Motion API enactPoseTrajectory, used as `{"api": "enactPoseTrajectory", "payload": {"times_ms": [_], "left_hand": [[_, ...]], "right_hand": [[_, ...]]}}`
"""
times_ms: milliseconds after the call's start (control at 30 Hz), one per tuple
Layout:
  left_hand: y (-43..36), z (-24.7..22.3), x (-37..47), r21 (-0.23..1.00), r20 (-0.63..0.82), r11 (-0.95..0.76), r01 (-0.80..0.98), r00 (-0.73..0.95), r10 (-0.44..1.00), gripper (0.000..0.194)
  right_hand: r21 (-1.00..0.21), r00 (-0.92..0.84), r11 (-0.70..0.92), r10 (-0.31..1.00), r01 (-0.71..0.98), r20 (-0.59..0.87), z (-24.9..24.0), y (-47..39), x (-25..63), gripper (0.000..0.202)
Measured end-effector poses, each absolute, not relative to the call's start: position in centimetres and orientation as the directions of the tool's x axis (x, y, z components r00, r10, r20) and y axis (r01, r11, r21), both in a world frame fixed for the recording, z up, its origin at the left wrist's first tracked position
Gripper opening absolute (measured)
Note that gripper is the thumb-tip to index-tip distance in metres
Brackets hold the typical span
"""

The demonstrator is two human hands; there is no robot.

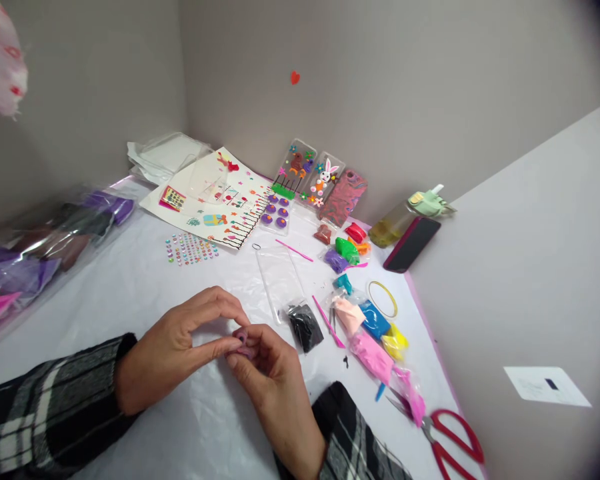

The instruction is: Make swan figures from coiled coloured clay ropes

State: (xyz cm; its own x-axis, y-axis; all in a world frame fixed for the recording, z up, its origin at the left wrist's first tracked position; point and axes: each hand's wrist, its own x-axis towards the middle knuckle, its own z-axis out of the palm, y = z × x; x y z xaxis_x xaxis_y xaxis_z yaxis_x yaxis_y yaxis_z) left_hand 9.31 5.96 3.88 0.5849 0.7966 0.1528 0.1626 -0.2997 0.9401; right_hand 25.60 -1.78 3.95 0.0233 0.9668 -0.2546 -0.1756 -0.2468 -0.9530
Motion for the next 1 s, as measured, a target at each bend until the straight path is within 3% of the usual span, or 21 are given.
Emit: {"api": "enactPoseTrajectory", "payload": {"times_ms": [267,1000], "left_hand": [[6.44,4.06,9.39,0.944,0.04,-0.228,0.238,0.604,0.796,0.014],[6.11,4.5,10.25,0.991,-0.052,-0.036,0.127,0.629,0.776,0.008]], "right_hand": [[-0.954,0.037,-0.26,0.963,-0.147,-0.268,3.76,-1.9,25.59,0.018],[-0.942,-0.014,-0.246,0.968,-0.227,-0.249,3.89,-1.88,25.58,0.024]]}}
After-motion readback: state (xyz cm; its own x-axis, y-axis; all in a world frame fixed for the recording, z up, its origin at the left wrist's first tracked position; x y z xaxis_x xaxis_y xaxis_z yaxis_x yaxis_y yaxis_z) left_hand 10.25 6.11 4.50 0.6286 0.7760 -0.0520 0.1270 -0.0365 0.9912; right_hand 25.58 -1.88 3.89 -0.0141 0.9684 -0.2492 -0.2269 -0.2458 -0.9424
